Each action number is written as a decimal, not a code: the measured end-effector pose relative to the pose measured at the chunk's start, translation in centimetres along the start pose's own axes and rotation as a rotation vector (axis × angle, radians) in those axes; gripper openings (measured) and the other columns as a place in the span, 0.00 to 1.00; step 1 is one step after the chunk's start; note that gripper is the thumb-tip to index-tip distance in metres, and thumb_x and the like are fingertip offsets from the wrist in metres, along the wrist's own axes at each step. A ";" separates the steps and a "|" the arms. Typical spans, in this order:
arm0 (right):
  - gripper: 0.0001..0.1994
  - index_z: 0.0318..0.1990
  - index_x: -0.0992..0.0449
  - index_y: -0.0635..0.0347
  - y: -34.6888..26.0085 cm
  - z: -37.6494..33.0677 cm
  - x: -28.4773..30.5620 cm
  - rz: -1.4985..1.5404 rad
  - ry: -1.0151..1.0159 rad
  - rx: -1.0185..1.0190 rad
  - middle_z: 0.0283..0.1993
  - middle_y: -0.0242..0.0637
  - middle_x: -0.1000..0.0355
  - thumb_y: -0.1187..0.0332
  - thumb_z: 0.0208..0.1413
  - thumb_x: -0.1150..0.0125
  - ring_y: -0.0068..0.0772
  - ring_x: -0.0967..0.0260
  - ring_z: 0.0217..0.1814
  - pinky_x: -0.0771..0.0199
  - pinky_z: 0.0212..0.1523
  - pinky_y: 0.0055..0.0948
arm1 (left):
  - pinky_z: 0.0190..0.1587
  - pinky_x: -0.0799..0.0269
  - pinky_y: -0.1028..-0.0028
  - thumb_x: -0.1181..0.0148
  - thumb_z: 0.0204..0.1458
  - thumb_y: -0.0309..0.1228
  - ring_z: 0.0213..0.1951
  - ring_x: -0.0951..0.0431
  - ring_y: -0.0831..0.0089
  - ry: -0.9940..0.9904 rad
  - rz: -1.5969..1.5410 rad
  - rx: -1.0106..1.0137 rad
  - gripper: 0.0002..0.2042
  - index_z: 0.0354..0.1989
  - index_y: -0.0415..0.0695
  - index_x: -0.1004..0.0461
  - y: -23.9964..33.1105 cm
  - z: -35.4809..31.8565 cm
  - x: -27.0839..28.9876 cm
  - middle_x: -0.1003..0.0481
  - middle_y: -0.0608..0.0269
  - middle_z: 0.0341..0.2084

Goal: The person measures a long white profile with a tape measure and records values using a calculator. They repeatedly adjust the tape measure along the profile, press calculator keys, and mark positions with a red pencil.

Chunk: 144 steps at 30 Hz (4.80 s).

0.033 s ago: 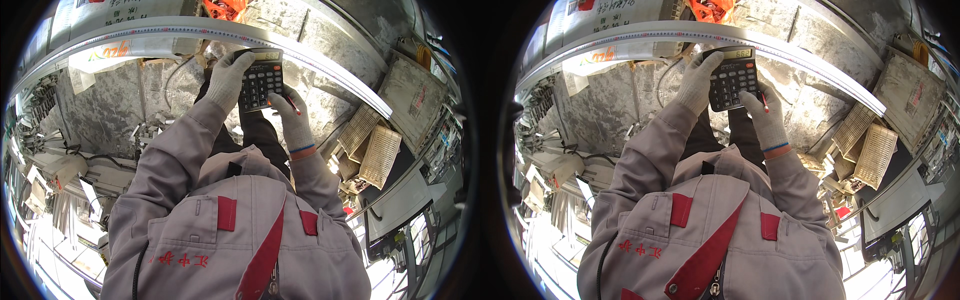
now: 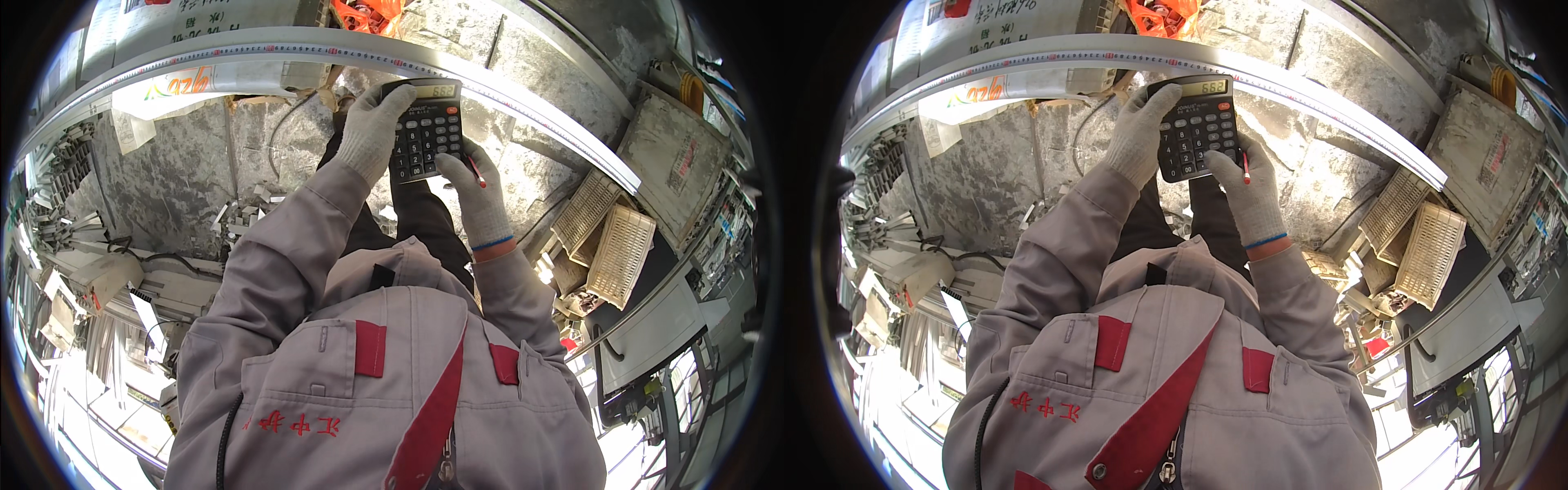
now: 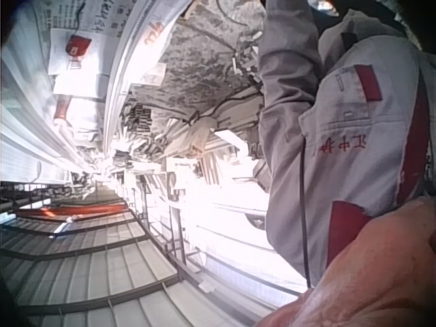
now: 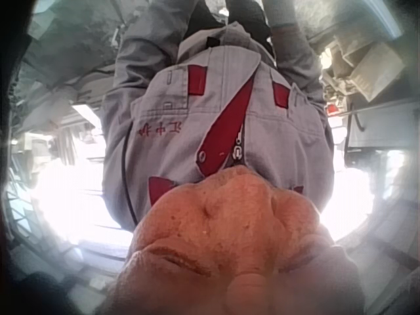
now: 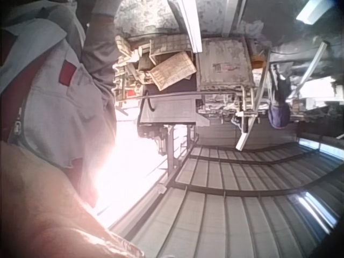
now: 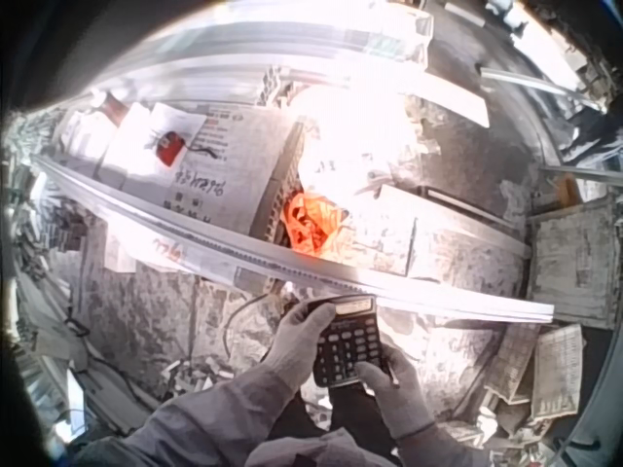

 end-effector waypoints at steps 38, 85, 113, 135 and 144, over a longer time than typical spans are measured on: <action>0.20 0.56 0.21 0.68 0.6 0.9 3.1 0.138 0.004 -0.105 0.43 0.36 0.19 0.64 0.61 0.37 0.23 0.24 0.43 0.25 0.47 0.26 | 0.34 0.15 0.73 0.37 0.63 0.34 0.32 0.14 0.73 -0.104 -0.064 0.237 0.13 0.52 0.40 0.21 0.2 2.0 1.5 0.17 0.61 0.37; 0.13 0.49 0.19 0.62 -0.6 12.7 16.0 -0.053 0.181 0.316 0.41 0.37 0.17 0.62 0.66 0.36 0.23 0.23 0.39 0.22 0.41 0.26 | 0.46 0.17 0.68 0.31 0.62 0.36 0.44 0.17 0.70 -0.022 0.022 0.422 0.19 0.57 0.38 0.23 -3.6 5.0 0.4 0.19 0.58 0.46; 0.08 0.44 0.18 0.63 -2.9 14.3 9.9 -0.201 -0.119 0.417 0.35 0.30 0.24 0.69 0.64 0.35 0.20 0.29 0.38 0.25 0.41 0.24 | 0.49 0.18 0.69 0.34 0.64 0.35 0.45 0.16 0.69 -0.061 -0.015 0.406 0.18 0.57 0.40 0.24 -4.9 5.0 0.8 0.19 0.58 0.48; 0.06 0.42 0.18 0.61 -2.4 14.9 9.5 -0.247 -0.058 0.432 0.34 0.32 0.22 0.69 0.64 0.36 0.19 0.27 0.36 0.25 0.37 0.24 | 0.39 0.19 0.74 0.32 0.62 0.38 0.35 0.18 0.78 -0.072 0.031 0.494 0.11 0.46 0.45 0.19 -6.0 3.9 1.1 0.17 0.67 0.37; 0.06 0.42 0.18 0.61 -2.1 15.1 9.2 -0.235 -0.061 0.461 0.34 0.31 0.22 0.68 0.64 0.36 0.19 0.27 0.37 0.24 0.38 0.24 | 0.37 0.18 0.75 0.31 0.62 0.37 0.34 0.17 0.78 -0.064 0.000 0.514 0.09 0.44 0.46 0.18 -6.1 3.9 0.9 0.17 0.68 0.36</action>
Point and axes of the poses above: each hand's wrist, its own z-axis towards the middle knuckle, its own x-axis out of the back of the hand, y = z × x, the point moved 1 cm from there along z, towards the middle knuckle
